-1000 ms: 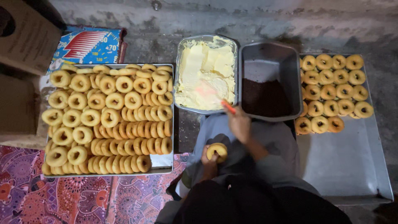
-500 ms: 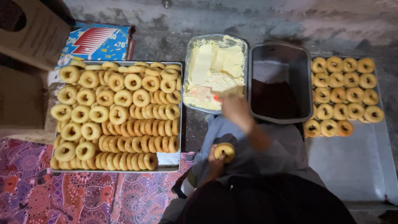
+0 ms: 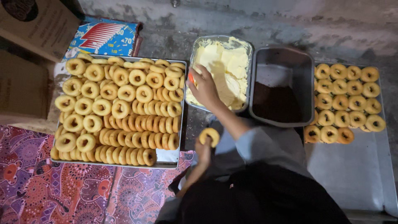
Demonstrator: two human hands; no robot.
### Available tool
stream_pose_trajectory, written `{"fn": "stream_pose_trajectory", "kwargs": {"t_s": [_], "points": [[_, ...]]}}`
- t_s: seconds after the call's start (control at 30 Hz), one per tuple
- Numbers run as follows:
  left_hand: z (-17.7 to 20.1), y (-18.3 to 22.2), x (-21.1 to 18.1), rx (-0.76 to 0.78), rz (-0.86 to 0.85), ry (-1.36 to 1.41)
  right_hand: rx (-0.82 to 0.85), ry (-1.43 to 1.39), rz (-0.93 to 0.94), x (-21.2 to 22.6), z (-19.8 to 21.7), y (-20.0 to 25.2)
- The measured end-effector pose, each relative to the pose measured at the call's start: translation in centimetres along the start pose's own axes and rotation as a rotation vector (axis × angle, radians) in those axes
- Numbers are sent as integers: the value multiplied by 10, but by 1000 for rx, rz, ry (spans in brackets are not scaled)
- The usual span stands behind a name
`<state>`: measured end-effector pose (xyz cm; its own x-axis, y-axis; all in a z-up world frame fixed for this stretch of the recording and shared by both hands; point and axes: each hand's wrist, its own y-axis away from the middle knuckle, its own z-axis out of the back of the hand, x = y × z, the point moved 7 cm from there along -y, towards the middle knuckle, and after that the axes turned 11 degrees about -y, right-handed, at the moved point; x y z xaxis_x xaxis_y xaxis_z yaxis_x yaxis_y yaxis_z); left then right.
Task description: The person repeatedly picks a plain donut, dips it into a yellow cream, then into a dark crumb topping, and places it on a tray. The process is repeated for many donuts throughout the clip.
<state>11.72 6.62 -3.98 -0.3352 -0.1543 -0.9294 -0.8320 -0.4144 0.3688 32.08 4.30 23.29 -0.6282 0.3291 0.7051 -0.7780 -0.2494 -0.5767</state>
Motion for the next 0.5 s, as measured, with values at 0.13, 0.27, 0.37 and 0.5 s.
{"fn": "stream_pose_trajectory", "kwargs": {"t_s": [0.13, 0.27, 0.37, 0.5], "points": [[26, -27, -48, -65, 56, 225, 163, -187, -143, 21, 19, 91], [0, -37, -87, 222, 211, 753, 286, -52, 53, 39, 33, 128], [-22, -38, -99, 362, 265, 778, 442, -81, -28, 18, 42, 127], [-33, -46, -90, 276, 314, 773, 398, -117, -219, -32, 59, 100]]}}
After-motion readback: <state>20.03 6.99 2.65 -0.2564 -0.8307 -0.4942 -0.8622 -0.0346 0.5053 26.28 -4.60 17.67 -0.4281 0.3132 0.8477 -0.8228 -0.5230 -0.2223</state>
